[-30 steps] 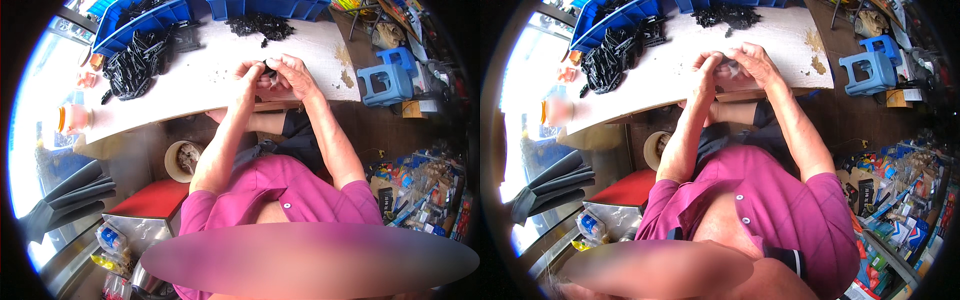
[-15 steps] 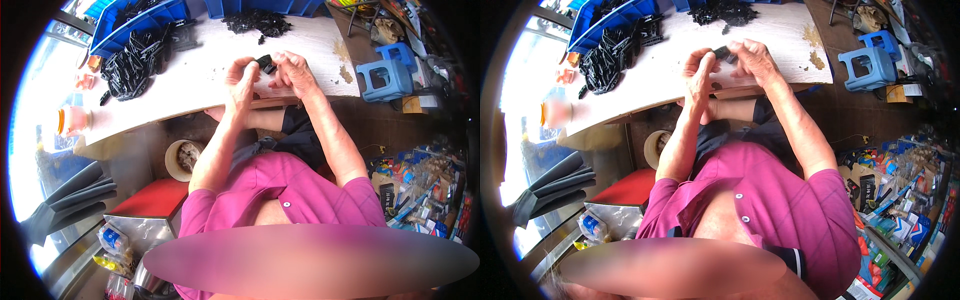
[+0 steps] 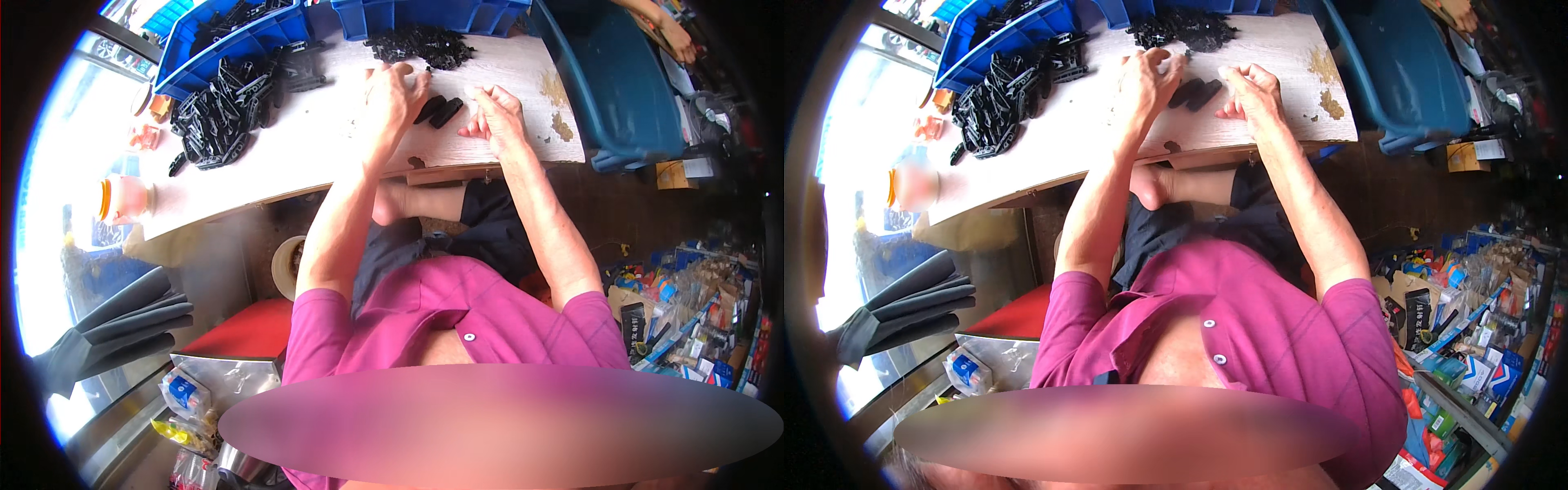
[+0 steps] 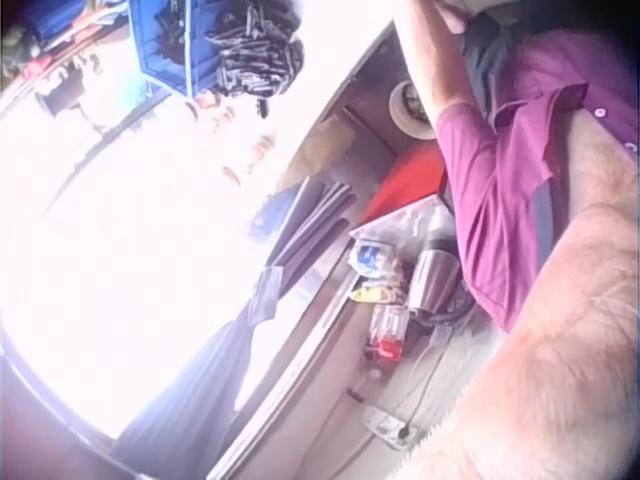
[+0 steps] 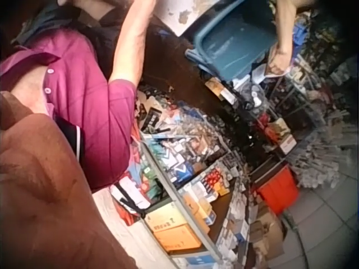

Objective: The person repeatedly picks up small plastic components and larger plastic parts from the table and assembles them together by hand.

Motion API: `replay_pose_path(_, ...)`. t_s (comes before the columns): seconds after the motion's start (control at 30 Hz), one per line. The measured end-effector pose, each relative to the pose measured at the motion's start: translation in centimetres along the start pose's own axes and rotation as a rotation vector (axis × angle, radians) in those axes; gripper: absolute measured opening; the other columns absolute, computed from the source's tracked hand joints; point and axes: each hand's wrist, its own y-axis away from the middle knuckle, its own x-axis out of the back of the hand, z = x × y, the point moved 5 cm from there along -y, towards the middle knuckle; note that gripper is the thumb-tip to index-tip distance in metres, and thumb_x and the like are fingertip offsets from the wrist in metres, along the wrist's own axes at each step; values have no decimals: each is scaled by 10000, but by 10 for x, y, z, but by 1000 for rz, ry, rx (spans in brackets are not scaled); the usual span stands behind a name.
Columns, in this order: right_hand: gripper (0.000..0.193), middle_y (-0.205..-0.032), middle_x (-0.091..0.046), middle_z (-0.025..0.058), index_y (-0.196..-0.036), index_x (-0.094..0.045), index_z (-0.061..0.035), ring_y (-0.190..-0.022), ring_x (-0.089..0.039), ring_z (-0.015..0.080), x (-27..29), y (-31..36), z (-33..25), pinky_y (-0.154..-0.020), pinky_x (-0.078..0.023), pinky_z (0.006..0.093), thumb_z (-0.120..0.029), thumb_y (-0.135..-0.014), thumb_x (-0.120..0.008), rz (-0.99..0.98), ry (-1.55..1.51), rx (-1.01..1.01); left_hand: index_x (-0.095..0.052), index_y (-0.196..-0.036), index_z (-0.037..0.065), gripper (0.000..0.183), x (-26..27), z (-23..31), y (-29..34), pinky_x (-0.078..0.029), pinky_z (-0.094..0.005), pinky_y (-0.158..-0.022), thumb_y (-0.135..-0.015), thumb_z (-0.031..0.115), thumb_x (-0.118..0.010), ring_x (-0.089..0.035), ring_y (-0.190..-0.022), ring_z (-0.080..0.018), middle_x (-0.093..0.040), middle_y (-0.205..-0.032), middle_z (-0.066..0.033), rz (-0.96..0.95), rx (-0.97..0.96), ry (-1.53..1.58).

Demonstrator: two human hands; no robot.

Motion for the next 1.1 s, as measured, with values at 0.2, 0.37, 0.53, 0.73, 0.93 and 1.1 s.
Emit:
replay_pose_path(0.2,179,-459,-427,-36,-893,-604,-72,-401,-489,95,-8,0,-4,-469,-553,332,-218,-855,-700,27,65,-22,-713,-910,107,219,-33,5,-27,-436,-371,-912,-771,260,-640,-642,-861,-270,-688,-860,-118,-181,-268,-142)
replay_pose_path(0.37,185,-476,-438,-29,-923,-625,-68,-402,-490,91,-10,-3,0,-463,-552,329,-218,-849,-705,37,93,-13,-699,-891,92,155,-34,-9,-31,-455,-374,-881,-780,168,-621,-654,-829,-288,-688,-841,-122,-93,-231,-117)
replay_pose_path(0.53,168,-476,-435,-29,-922,-627,-74,-408,-489,93,-9,-3,-1,-466,-558,339,-213,-853,-694,74,92,-16,-690,-936,77,168,-13,-13,-25,-469,-381,-858,-832,166,-593,-651,-848,-297,-688,-867,-122,106,-291,27)
replay_pose_path(0.73,131,-489,-444,-27,-890,-623,-68,-422,-494,95,1,-7,5,-469,-549,333,-191,-867,-664,63,103,7,-634,-1148,88,462,22,14,36,-415,-455,-946,-822,414,-675,-535,-1082,-364,-604,-1145,-183,19,-293,70)
replay_pose_path(0.93,169,-627,-559,11,-835,-616,-57,-428,-498,86,-2,-7,5,-421,-462,245,-211,-847,-685,121,88,29,-618,-1183,169,417,3,35,55,-373,-497,-956,-848,419,-622,-474,-1150,-352,-561,-1189,-164,-115,-348,-202)
replay_pose_path(1.1,160,-641,-573,-15,-844,-627,-69,-449,-534,89,3,-7,12,-445,-468,238,-217,-840,-690,51,-15,-2,-650,-1094,121,301,-2,34,56,-420,-439,-889,-874,320,-603,-532,-1083,-289,-615,-1104,-74,-131,-436,-119)
